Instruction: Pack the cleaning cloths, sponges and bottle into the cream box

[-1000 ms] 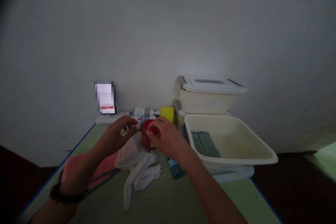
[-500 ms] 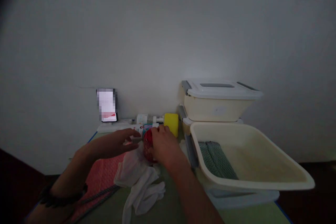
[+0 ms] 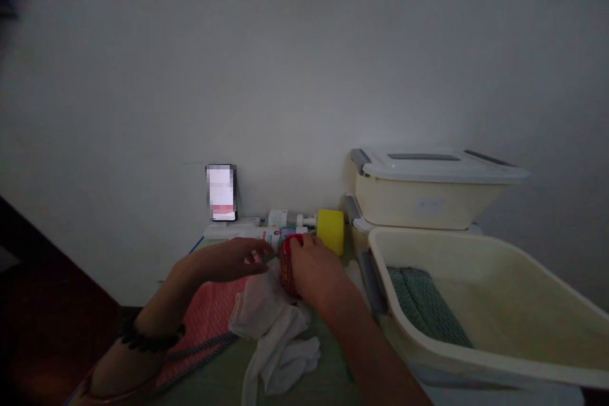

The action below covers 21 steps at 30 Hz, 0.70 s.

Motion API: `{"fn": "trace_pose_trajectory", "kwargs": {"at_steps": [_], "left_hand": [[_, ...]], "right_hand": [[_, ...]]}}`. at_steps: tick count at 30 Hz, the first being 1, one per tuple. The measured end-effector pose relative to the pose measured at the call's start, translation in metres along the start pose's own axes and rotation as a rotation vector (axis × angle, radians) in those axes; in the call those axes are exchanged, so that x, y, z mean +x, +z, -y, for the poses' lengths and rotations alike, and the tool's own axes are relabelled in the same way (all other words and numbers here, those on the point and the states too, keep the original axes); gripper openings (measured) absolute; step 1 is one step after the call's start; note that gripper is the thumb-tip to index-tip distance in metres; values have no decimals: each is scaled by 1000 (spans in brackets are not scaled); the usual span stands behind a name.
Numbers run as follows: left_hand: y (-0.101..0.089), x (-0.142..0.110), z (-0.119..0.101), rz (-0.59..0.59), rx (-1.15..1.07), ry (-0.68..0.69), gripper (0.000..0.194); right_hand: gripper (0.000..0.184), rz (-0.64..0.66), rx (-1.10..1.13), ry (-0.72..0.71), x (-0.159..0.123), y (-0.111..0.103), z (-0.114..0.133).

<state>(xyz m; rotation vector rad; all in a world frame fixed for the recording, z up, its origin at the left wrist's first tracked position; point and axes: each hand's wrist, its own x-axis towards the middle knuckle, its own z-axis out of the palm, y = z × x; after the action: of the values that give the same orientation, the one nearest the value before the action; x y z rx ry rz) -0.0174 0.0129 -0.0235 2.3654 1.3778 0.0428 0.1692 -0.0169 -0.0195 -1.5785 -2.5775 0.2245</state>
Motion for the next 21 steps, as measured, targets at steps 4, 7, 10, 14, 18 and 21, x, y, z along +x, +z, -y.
{"fn": "trace_pose_trajectory", "kwargs": {"at_steps": [4, 7, 10, 14, 18, 21], "left_hand": [[1, 2, 8, -2, 31, -46, 35], [3, 4, 14, 6, 59, -77, 32], [5, 7, 16, 43, 70, -78, 30], [13, 14, 11, 66, 92, -60, 13], [24, 21, 5, 95, 118, -36, 18], [24, 20, 4, 90, 113, -6, 12]], "right_hand": [[43, -14, -13, 6, 2, 0, 3], [40, -23, -22, 10, 3, 1, 3], [38, -28, -27, 8, 4, 2, 0], [36, -32, -40, 12, 5, 3, -1], [35, -23, -60, 20, 6, 3, 0], [34, -13, -65, 16, 6, 3, 1]]}}
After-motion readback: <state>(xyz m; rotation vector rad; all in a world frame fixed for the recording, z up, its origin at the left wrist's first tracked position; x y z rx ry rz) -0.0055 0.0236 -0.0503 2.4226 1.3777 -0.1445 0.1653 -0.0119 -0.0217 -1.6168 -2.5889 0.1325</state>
